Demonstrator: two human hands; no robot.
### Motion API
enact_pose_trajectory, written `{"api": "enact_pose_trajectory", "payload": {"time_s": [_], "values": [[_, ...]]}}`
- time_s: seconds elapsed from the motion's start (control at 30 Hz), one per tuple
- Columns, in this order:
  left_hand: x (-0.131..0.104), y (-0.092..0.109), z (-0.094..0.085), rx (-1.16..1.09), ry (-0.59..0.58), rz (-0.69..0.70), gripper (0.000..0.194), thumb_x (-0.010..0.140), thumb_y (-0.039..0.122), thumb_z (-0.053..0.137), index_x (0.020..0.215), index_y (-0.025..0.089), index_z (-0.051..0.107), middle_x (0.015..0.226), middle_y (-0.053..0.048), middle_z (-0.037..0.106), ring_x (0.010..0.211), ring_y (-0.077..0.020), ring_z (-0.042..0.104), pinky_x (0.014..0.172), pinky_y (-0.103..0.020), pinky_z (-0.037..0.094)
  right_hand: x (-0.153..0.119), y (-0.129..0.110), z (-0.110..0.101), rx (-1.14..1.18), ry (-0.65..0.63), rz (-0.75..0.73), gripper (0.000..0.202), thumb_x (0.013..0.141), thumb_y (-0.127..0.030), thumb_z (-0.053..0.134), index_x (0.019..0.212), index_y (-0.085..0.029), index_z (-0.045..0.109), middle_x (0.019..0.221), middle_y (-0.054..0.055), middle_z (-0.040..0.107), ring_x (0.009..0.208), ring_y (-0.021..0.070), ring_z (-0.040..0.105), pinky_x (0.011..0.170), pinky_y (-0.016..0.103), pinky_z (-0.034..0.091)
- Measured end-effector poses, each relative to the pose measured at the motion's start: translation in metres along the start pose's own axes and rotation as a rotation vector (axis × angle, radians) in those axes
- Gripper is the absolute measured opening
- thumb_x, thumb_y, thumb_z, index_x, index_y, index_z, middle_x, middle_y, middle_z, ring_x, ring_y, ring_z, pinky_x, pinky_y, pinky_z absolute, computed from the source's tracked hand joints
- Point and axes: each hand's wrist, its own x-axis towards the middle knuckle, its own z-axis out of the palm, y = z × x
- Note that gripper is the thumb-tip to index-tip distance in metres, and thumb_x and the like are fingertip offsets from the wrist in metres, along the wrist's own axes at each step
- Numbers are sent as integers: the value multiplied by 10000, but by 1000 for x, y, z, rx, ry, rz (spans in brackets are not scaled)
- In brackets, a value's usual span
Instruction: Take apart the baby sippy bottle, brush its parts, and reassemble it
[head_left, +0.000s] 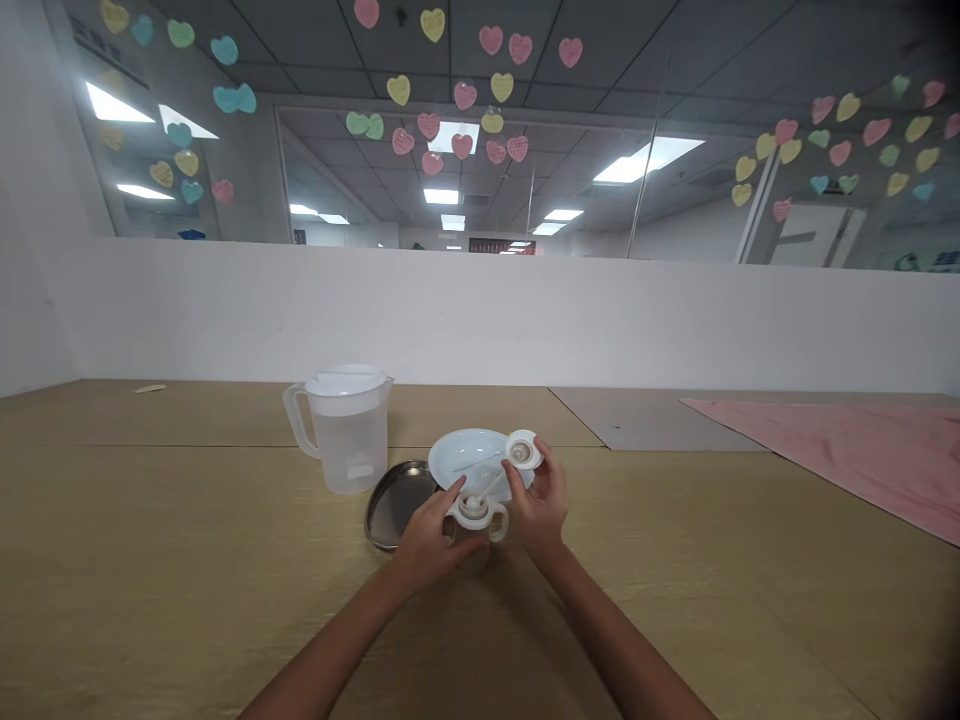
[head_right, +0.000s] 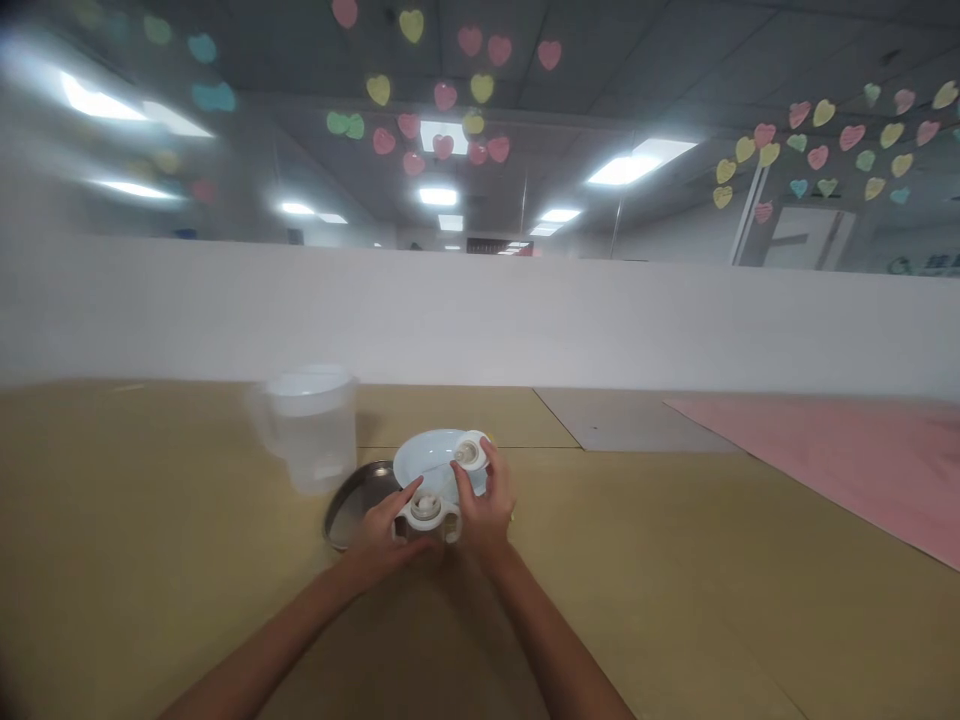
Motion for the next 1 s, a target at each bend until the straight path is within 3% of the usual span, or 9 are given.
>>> {"api": "enact_pose_trajectory", "payload": {"time_s": [0.33,0.67,0.87,1.0], "values": [[0,2,-1,-15,-43,-54,760,715,518,665,1348,205,383,1194,-88,574,1071,-253,548,938,-377,442,28,-4,-1,310,110,185,449,693,-191,712,1074,-172,475,1081,96,530,960,184,585,826,304,513],[0,3,-2,2,-37,-46,746,712,474,686,1342,206,390,1177,-82,586,1033,-241,571,893,-358,477,34,18,-8,274,89,367,525,617,-275,748,1013,-197,413,995,56,503,911,184,590,781,304,517],[1,8,-5,6,-58,-41,749,721,506,665,1343,193,390,1139,-88,601,1019,-242,574,895,-363,473,23,43,-12,174,-87,432,524,646,-353,710,1010,-204,363,973,58,521,892,193,593,776,324,512],[1,7,-5,26,-49,-25,731,727,503,656,1339,196,398,1147,-91,596,1024,-242,570,899,-363,468,13,49,-17,-127,-318,310,462,719,-403,627,1050,-186,389,999,84,539,936,225,562,827,383,477]]}}
